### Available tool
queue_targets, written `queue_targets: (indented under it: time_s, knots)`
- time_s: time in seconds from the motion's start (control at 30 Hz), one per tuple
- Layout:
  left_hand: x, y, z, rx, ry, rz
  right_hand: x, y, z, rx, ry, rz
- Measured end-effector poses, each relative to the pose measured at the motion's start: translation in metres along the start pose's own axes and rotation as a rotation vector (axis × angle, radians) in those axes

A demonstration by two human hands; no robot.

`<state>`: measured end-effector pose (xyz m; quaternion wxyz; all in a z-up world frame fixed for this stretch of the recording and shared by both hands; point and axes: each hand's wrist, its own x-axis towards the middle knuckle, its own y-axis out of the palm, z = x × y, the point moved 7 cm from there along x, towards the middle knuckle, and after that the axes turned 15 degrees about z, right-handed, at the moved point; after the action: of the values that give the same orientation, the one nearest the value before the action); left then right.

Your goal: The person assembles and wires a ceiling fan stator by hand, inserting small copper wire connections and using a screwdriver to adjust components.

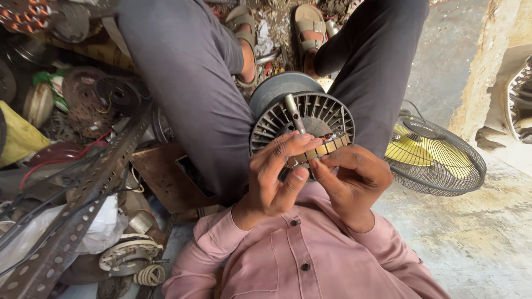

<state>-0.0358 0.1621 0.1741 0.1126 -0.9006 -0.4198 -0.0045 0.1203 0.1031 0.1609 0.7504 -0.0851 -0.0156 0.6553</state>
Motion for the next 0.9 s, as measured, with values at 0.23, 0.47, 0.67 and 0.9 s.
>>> queue_targets:
  time_s: [0.23, 0.47, 0.67, 0.9]
  knots:
    - [-0.001, 0.001, 0.003, -0.04, 0.008, 0.004, -0.005, 0.003, 0.003, 0.059, 0.0, -0.034]
    - [-0.002, -0.002, 0.002, -0.054, 0.011, 0.013, -0.008, 0.004, 0.009, -0.033, -0.034, -0.058]
    - [-0.003, -0.001, 0.002, -0.073, 0.007, 0.009, -0.012, 0.002, -0.002, 0.03, 0.046, -0.041]
    - [-0.012, -0.012, -0.031, 0.261, 0.197, -0.137, -0.021, 0.006, -0.003, 0.225, -0.03, -0.076]
